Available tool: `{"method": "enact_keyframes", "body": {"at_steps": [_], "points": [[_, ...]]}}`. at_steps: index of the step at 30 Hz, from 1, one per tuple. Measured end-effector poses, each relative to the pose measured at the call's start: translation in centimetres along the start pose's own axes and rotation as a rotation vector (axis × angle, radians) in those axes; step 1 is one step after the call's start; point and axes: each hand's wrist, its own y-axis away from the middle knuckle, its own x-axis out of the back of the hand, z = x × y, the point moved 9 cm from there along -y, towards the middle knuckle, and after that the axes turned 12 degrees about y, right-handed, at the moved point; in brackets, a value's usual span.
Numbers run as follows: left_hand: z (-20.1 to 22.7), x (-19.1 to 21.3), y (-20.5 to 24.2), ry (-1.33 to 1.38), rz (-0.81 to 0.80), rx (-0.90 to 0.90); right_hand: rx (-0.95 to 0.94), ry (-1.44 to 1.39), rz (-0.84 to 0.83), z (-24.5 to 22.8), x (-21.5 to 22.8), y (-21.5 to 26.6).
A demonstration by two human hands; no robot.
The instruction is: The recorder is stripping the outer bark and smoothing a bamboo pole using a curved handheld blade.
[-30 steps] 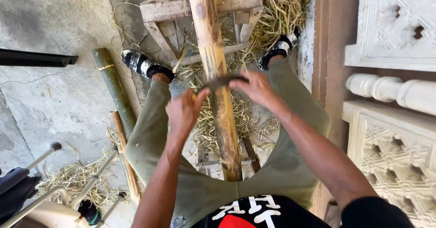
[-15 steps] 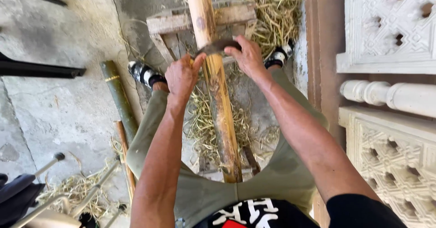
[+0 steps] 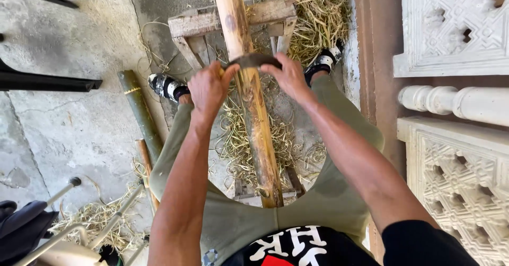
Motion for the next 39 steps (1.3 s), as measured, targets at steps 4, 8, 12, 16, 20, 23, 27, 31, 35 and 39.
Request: {"method": "enact_keyframes", "body": {"at_steps": [4, 8, 12, 16, 20, 23, 27, 31, 35, 39], "points": [[0.9, 0.9, -1.5, -0.071, 0.079, -0.054, 0.044, 0.088, 0.053, 1.7, -0.2, -3.2], [2.1, 1.1, 0.9, -0.065, 0.103, -0.067, 0.229, 0.115, 0.154, 0.6, 0.1, -0.1], [3.0, 0.5, 5.2, -0.020, 0.040, -0.039, 0.199, -0.184, 0.060, 0.4, -0.7, 5.6], [3.4, -1.4, 14.0, 0.021, -0.009, -0.041, 0.047, 0.069, 0.038, 4.9, -3.9, 13.5], [4.3, -2.1, 23.7, 0.102, -0.130, 0.056, 0.028, 0.061, -0.124, 8.8, -7.5, 23.2], [2.9, -2.6, 24.8, 0.140, -0.288, 0.207, -0.242, 0.061, -0.364, 9.7, -8.5, 24.6], [1.9, -0.6, 18.7, 0.266, -0.120, 0.120, 0.100, -0.022, -0.210, 6.7, -6.1, 17.5], [-0.4, -0.8, 9.1, 0.129, -0.014, 0.071, 0.112, 0.042, -0.109, 1.2, -2.1, 6.8], [-2.8, -1.3, 1.2, 0.141, 0.091, 0.168, 0.131, 0.240, 0.019, -2.3, 0.9, -2.1], [-4.2, -2.2, -2.2, 0.113, 0.068, 0.300, 0.186, 0.288, 0.144, -2.7, 2.3, -7.3]]}}
